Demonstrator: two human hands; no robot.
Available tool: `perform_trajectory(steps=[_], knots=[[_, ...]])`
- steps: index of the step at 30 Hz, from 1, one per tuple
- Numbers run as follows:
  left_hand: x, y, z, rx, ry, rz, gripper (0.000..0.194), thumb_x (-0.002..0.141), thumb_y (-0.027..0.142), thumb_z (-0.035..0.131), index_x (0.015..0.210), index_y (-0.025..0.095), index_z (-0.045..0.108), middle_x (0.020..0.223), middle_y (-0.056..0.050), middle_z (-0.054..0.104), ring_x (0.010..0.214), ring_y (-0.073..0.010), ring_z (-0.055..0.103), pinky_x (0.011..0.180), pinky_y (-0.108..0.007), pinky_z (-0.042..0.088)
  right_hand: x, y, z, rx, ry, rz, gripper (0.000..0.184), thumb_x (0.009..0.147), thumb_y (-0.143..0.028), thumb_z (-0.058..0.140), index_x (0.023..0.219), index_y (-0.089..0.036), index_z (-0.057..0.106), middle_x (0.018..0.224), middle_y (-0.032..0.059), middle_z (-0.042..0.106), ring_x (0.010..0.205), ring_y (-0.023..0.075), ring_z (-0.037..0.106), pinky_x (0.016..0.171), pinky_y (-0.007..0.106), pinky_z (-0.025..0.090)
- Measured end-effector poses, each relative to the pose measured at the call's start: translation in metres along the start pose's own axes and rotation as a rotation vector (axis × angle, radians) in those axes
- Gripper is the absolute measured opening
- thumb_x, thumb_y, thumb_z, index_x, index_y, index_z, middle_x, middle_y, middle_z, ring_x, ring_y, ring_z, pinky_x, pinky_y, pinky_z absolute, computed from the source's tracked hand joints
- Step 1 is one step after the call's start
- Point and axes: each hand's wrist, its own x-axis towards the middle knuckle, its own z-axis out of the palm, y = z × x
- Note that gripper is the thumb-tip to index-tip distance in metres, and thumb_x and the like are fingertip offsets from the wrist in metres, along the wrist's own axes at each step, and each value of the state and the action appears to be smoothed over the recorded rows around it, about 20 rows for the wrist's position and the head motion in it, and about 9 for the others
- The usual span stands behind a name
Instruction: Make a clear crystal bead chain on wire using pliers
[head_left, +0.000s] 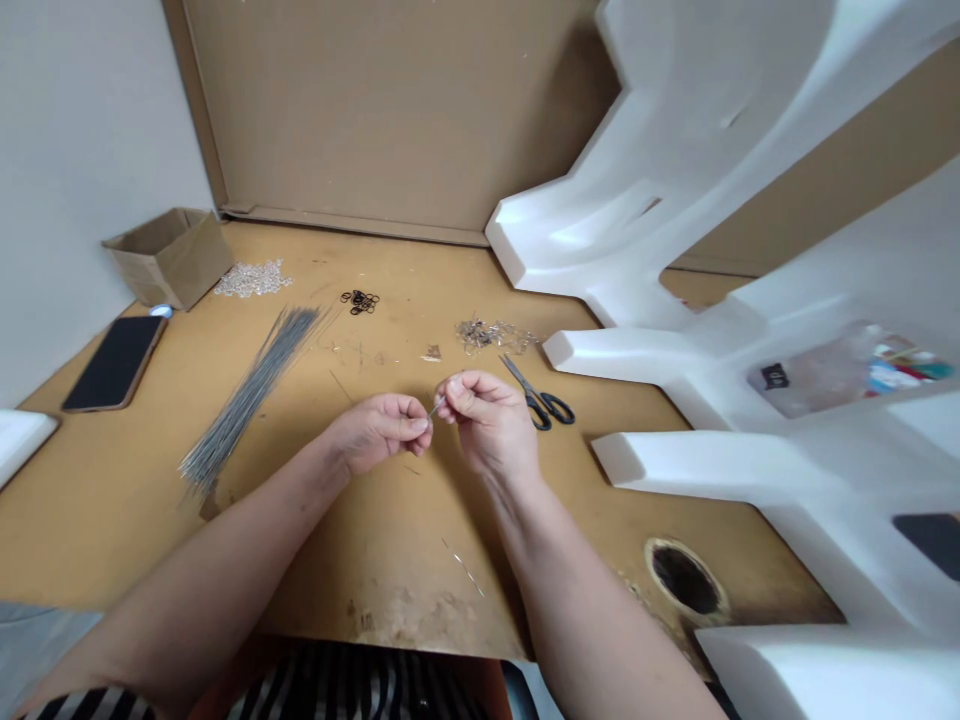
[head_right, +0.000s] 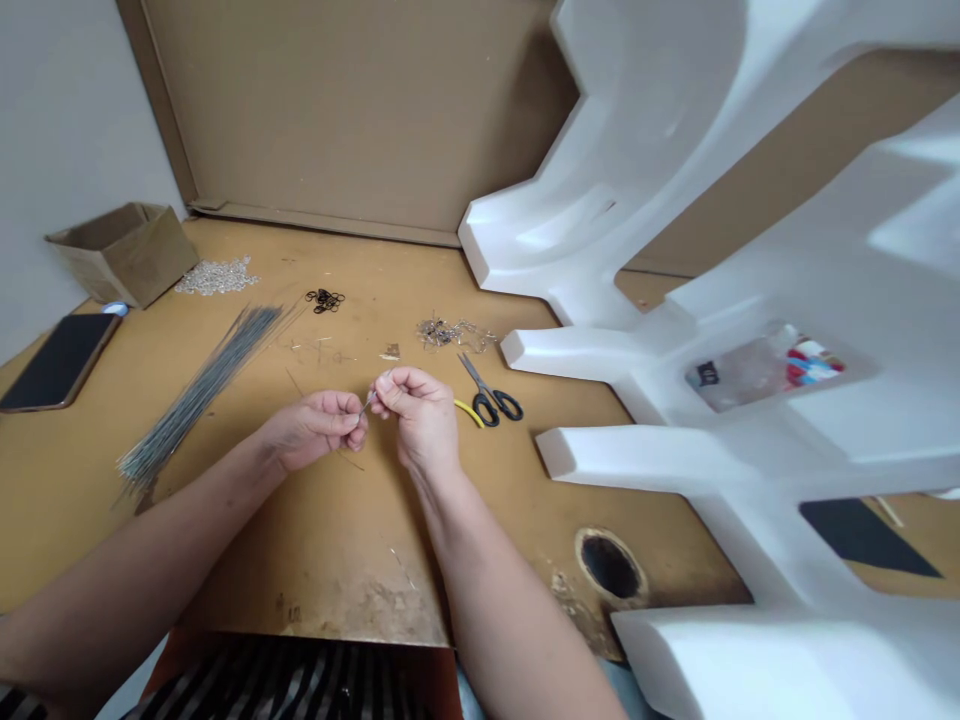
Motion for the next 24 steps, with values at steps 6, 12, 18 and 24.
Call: perform_trajectory(steps=[6, 12, 18, 24], knots=[[0.001, 0.0, 0.006, 0.189, 0.129, 0.119, 0.019, 0.056, 0.027, 0.066, 0.06, 0.013, 0.053, 0.054, 0.0, 0.056, 0.051, -0.0067, 0.047, 0.057, -0.023, 0.036, 0.001, -0.005, -0.006, -0.165, 0.0, -0.116, 0.014, 0.059, -0.027, 0.063, 0.052, -0.018, 0.054, 0.048, -0.0019, 0.052, 0.043, 0.0086, 0.042, 0.044, 0.024, 0.034], [0.004, 0.006, -0.001, 0.265, 0.486, 0.238, 0.014, 0.061, 0.027, 0.061, 0.065, 0.015, 0.057, 0.066, -0.001, 0.061, 0.064, -0.0088, 0.052, 0.064, -0.024, 0.039, 0.008, -0.004, -0.018, -0.617, 0.02, -0.345, 0.015, 0.063, -0.027, 0.059, 0.051, -0.019, 0.054, 0.047, -0.0022, 0.048, 0.046, 0.0104, 0.04, 0.047, 0.025, 0.032], [0.006, 0.006, -0.01, 0.235, 0.559, 0.232, 0.013, 0.061, 0.026, 0.059, 0.058, 0.014, 0.056, 0.056, 0.0, 0.058, 0.051, -0.0067, 0.048, 0.057, -0.023, 0.038, 0.016, 0.022, -0.02, -0.729, -0.026, -0.336, 0.014, 0.064, -0.029, 0.056, 0.054, -0.019, 0.056, 0.048, -0.0022, 0.047, 0.046, 0.011, 0.039, 0.048, 0.024, 0.032], [0.007, 0.003, -0.013, 0.252, 0.547, 0.229, 0.013, 0.061, 0.026, 0.059, 0.057, 0.014, 0.056, 0.055, 0.0, 0.058, 0.05, -0.0068, 0.047, 0.056, -0.023, 0.037, 0.017, 0.031, -0.021, -0.752, -0.054, -0.348, 0.013, 0.065, -0.027, 0.056, 0.055, -0.02, 0.058, 0.05, -0.0012, 0.052, 0.048, 0.0122, 0.042, 0.05, 0.025, 0.034]])
